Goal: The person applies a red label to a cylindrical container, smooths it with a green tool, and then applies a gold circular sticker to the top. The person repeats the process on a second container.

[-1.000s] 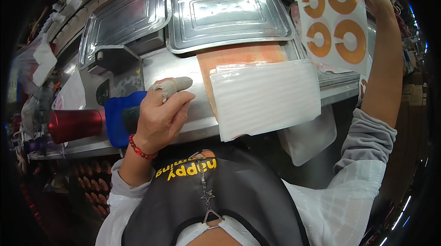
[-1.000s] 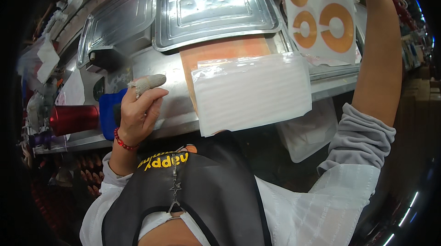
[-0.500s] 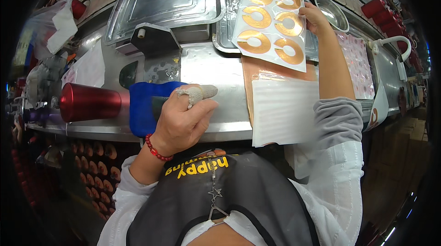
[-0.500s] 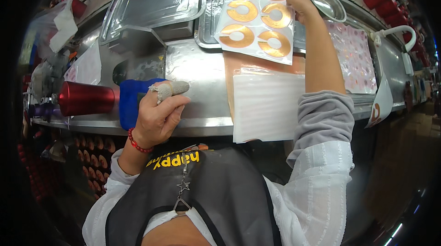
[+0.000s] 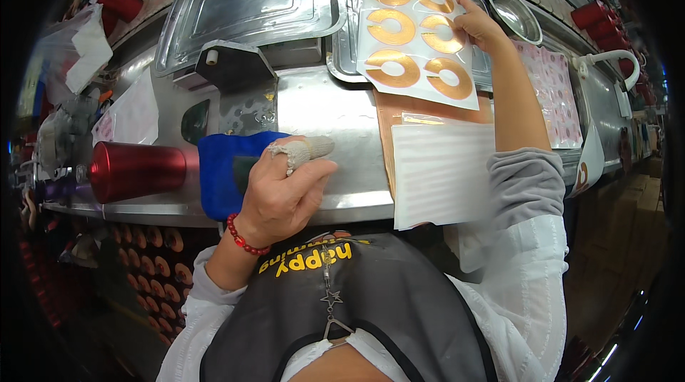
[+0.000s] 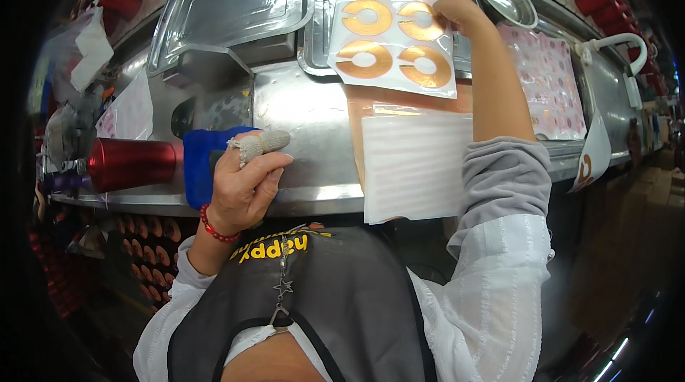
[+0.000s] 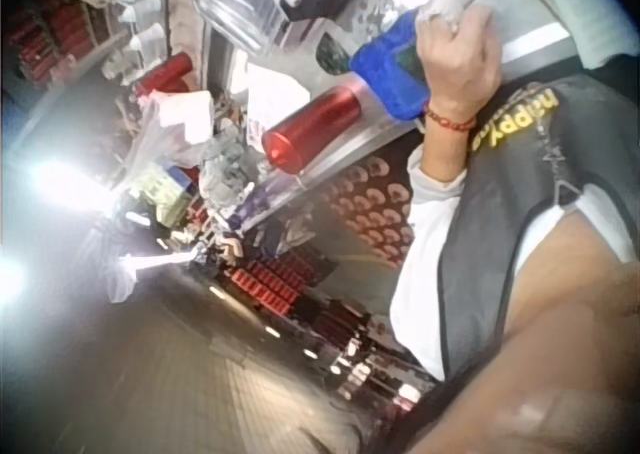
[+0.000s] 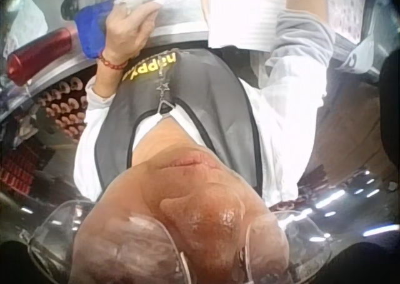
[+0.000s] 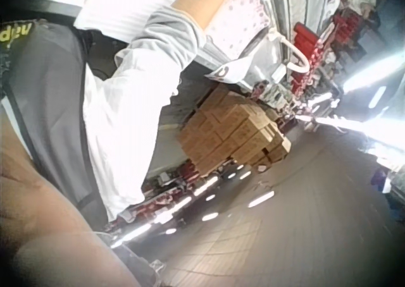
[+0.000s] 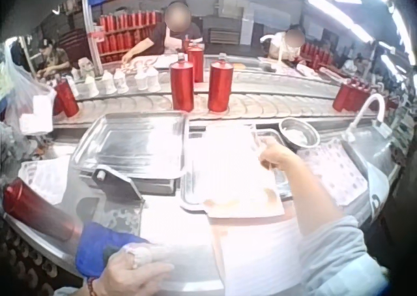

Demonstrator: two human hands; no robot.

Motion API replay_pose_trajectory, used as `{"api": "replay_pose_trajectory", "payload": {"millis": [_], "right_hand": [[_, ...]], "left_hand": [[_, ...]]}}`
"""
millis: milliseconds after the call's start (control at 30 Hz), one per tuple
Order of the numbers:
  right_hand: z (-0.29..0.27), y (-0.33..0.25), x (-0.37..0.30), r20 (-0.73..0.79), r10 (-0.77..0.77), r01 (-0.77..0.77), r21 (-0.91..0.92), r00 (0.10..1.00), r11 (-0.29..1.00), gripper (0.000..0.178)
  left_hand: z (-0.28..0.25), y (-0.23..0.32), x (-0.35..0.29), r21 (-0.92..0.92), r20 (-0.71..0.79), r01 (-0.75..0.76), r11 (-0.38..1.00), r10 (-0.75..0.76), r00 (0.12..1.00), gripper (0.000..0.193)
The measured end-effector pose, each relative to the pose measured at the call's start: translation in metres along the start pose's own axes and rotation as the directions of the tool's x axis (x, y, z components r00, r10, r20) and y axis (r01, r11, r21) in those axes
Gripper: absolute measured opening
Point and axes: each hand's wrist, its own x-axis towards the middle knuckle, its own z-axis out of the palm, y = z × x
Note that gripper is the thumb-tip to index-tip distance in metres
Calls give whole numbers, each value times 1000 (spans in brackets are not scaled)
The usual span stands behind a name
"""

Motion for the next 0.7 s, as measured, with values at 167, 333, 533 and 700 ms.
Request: {"api": "replay_pose_trajectory", "payload": {"millis": [167, 333, 533, 700], "right_hand": [[-5, 5, 10, 44, -13, 16, -76, 999, 997, 77], [1, -9, 13, -40, -113, 63, -624, 993, 779, 70], [-85, 24, -54, -159, -142, 72, -379, 977, 922, 48], [-251, 145, -152, -537, 315, -261, 177, 782, 949, 45]], "left_hand": [[1, 5, 6, 9, 20, 17, 1000, -17, 1000, 16], [3, 8, 10, 10, 10, -6, 1000, 6, 1000, 16], [1, 11, 0, 4, 17, 130, 992, -130, 991, 14], [2, 8, 0, -26, 37, 161, 987, -160, 986, 16]]}}
